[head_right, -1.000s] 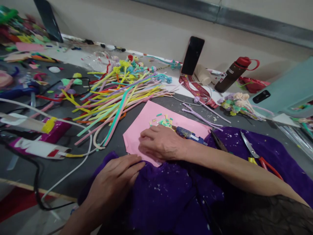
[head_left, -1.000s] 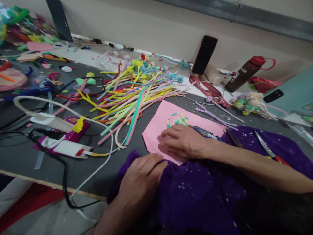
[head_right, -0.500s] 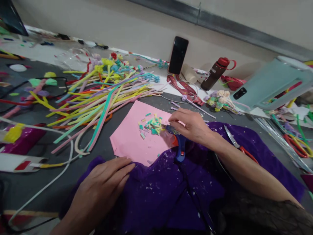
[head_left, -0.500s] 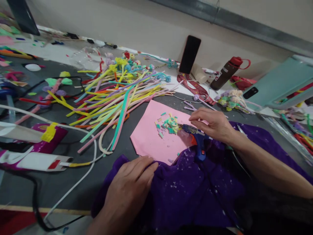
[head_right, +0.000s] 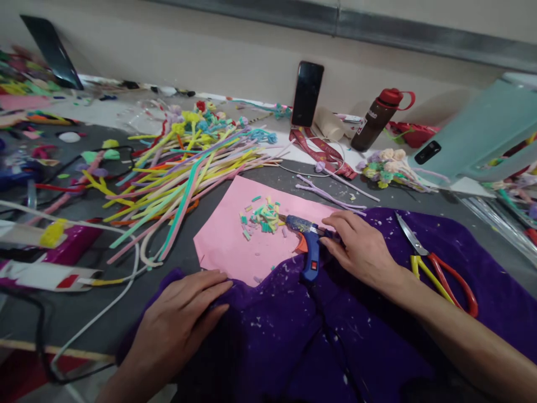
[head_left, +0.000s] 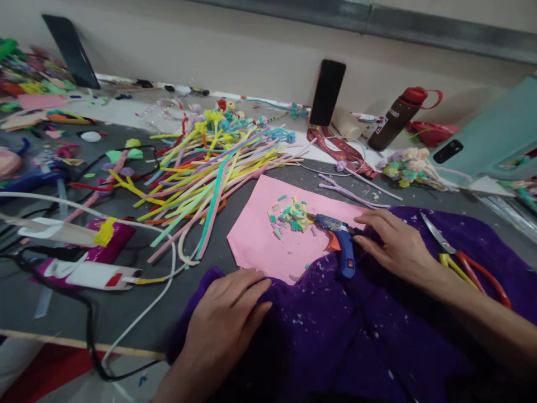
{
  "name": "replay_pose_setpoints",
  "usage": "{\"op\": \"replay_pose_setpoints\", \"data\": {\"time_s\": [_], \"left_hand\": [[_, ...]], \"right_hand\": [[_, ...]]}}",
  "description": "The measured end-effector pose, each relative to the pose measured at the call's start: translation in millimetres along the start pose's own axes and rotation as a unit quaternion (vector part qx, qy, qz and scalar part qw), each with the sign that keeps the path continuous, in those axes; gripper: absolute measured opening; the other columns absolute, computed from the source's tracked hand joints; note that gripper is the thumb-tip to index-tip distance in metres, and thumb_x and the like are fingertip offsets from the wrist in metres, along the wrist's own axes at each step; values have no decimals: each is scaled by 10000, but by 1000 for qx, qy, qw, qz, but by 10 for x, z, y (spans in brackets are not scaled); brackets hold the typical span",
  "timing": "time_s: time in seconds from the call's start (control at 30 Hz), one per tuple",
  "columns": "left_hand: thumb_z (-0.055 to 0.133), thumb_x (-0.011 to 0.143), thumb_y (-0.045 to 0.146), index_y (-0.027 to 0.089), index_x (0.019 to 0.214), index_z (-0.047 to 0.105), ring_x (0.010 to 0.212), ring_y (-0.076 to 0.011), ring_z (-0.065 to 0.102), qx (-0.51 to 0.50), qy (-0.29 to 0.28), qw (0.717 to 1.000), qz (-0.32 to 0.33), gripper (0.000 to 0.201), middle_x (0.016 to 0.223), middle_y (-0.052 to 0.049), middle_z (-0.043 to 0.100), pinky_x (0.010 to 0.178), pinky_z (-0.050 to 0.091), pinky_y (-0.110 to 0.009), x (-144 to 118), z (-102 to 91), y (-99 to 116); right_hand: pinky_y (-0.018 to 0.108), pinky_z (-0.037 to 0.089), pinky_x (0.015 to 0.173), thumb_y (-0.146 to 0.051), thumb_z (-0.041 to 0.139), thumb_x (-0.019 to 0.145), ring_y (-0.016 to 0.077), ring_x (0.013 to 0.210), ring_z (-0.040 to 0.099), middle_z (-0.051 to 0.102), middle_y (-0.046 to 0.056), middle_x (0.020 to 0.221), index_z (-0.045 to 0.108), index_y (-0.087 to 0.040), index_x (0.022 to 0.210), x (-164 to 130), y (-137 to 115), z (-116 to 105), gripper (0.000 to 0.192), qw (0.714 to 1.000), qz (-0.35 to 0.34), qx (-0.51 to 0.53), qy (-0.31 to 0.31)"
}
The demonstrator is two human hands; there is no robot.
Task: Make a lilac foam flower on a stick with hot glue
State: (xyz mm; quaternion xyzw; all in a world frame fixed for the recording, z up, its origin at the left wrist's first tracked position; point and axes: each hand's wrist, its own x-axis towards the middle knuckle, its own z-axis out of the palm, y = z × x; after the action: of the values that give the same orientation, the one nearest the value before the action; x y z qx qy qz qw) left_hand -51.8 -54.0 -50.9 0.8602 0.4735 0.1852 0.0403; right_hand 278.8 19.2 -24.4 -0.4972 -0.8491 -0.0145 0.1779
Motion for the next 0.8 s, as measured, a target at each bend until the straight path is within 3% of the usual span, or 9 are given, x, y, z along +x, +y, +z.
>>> {"op": "replay_pose_setpoints", "data": {"time_s": [0.07, 0.23, 0.3, 0.47, 0.67, 0.8], "left_hand": [[530, 807, 321, 251, 1054, 603, 980, -196, 577, 1, 0, 1000, -1, 267, 1073, -21, 640, 822, 443, -347, 0, 4, -8], [541, 799, 320, 247, 1034, 619, 960, -197, 585, 6, 8, 1000, -7, 258, 1051, -33, 649, 817, 447, -340, 18, -19, 9], [540, 801, 302, 239, 1015, 630, 957, -197, 587, -5, 3, 1000, -14, 241, 1029, -40, 657, 818, 449, -340, 20, -38, 42], [542, 804, 276, 227, 1008, 629, 972, -191, 581, -34, 10, 999, -30, 227, 1023, -36, 660, 812, 457, -342, 8, -58, 97], [551, 802, 289, 193, 1107, 571, 998, -184, 572, -82, 20, 995, -49, 321, 1059, -62, 643, 851, 463, -341, -43, -143, 106], [531, 812, 227, 202, 1066, 590, 984, -166, 576, -97, 52, 991, -71, 262, 1034, -58, 646, 875, 462, -329, -44, -244, 43]], "right_hand": [[313, 475, 777, -313, 536, 823, 205, 915, 590, 607, 89, 1001, 565, -175, 1026, -111, -67, -38, 247, 1000, 22, 10, 8], [241, 459, 597, -321, 455, 872, 131, 638, 609, 633, 12, 756, 579, -204, 897, -291, -308, -68, 172, 981, 55, 129, -134], [254, 454, 557, -356, 449, 870, 140, 579, 600, 634, 7, 714, 551, -202, 902, -334, -369, -30, 187, 975, 91, 131, -158], [245, 475, 511, -396, 456, 857, 163, 619, 632, 659, 22, 784, 442, -215, 1068, -434, -395, 120, 278, 960, 123, 193, -158], [256, 510, 558, -402, 480, 844, 163, 649, 638, 655, 16, 818, 359, -240, 1199, -624, -383, 193, 408, 970, 96, 180, -134], [265, 507, 525, -395, 465, 849, 168, 604, 622, 640, 15, 783, 341, -241, 1228, -702, -359, 221, 428, 972, 96, 183, -109]]}}
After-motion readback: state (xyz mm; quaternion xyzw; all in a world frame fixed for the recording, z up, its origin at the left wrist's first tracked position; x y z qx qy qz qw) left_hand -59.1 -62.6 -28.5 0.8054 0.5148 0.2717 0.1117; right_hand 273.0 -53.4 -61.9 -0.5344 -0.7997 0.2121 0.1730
